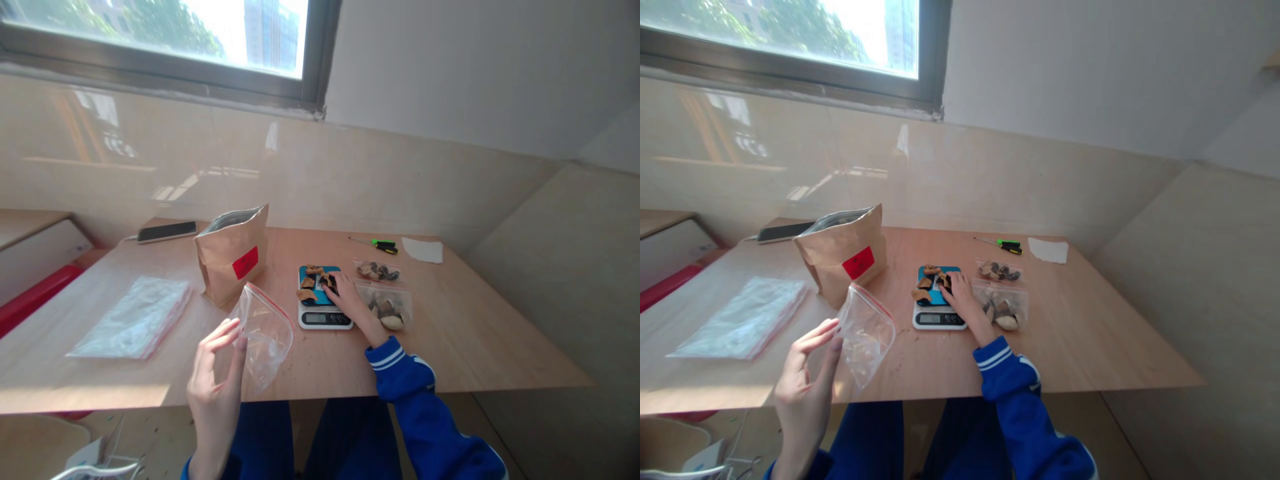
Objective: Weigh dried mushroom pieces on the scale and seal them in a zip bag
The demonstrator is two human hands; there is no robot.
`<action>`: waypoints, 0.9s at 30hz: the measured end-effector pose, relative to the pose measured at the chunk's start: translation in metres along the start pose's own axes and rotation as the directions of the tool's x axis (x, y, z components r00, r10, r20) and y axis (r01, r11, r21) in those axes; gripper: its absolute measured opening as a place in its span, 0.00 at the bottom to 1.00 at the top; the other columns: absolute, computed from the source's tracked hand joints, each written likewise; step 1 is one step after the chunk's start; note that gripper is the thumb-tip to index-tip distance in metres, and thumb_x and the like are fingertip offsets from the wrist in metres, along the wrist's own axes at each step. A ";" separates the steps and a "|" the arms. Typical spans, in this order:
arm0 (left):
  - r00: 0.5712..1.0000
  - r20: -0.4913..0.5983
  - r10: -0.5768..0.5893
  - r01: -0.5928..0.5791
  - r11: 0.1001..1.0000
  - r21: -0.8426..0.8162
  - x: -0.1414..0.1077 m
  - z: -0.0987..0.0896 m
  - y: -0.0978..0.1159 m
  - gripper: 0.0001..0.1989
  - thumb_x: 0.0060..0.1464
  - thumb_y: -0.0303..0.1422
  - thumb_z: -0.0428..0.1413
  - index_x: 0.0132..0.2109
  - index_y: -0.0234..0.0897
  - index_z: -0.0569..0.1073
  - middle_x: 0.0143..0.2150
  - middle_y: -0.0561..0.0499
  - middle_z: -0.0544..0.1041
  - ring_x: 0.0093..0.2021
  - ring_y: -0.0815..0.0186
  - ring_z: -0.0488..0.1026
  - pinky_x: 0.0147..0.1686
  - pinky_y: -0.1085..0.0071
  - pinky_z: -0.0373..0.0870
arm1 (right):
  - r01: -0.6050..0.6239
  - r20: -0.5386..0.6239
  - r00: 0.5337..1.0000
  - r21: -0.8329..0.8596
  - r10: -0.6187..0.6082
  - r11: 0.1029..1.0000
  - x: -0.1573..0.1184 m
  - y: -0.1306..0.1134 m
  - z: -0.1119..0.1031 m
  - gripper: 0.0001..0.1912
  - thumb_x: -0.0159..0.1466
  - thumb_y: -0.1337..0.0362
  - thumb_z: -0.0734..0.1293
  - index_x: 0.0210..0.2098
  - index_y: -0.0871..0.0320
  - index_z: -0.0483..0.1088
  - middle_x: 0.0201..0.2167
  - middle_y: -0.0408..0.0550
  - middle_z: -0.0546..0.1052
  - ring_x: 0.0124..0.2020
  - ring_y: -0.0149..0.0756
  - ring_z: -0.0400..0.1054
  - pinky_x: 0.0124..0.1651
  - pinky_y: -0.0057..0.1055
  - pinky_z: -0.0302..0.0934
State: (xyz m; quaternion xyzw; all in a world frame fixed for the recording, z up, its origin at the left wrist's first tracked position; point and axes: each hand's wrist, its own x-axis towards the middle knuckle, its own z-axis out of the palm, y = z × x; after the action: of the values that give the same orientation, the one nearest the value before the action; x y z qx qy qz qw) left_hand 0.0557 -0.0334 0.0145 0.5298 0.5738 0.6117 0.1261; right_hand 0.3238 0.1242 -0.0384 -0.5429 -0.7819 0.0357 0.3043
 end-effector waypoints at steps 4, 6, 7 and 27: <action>0.995 0.031 -0.091 0.093 0.994 -0.053 -0.004 0.005 -0.002 0.09 0.58 0.38 0.54 0.42 0.38 0.69 0.62 0.42 0.68 0.62 0.58 0.65 0.61 0.54 0.59 | -0.051 -0.075 0.996 0.072 0.057 0.996 0.001 -0.001 -0.002 0.16 0.65 0.58 0.60 0.49 0.59 0.66 0.46 0.59 0.73 0.50 0.50 0.66 0.55 0.49 0.60; 0.990 0.053 -0.128 0.133 0.985 -0.111 -0.007 0.009 -0.003 0.08 0.59 0.38 0.53 0.41 0.39 0.66 0.65 0.42 0.64 0.65 0.58 0.61 0.63 0.54 0.58 | -0.074 -0.088 0.992 0.130 0.086 0.989 0.002 -0.003 -0.005 0.16 0.66 0.58 0.59 0.49 0.59 0.66 0.45 0.58 0.73 0.49 0.48 0.66 0.54 0.47 0.61; 0.987 0.065 -0.145 0.153 0.978 -0.141 -0.008 0.011 -0.004 0.07 0.60 0.38 0.52 0.41 0.40 0.65 0.66 0.41 0.63 0.66 0.58 0.60 0.62 0.54 0.58 | -0.085 -0.091 0.991 0.159 0.100 0.984 0.002 -0.004 -0.006 0.16 0.66 0.58 0.59 0.49 0.59 0.65 0.45 0.58 0.73 0.49 0.47 0.67 0.53 0.46 0.61; 0.949 0.194 -0.247 0.302 0.886 -0.352 -0.018 0.028 -0.005 0.08 0.61 0.38 0.51 0.43 0.40 0.62 0.65 0.39 0.64 0.66 0.57 0.60 0.63 0.52 0.57 | -0.177 -0.243 0.921 0.436 0.305 0.883 0.006 -0.008 0.000 0.22 0.64 0.46 0.60 0.43 0.58 0.69 0.43 0.56 0.76 0.46 0.44 0.71 0.51 0.43 0.65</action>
State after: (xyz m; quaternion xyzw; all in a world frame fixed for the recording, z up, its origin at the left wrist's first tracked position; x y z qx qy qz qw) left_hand 0.0831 -0.0294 -0.0049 0.4513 0.5041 0.6468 0.3519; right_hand 0.3163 0.1260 -0.0331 -0.5608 -0.6265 0.1508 0.5199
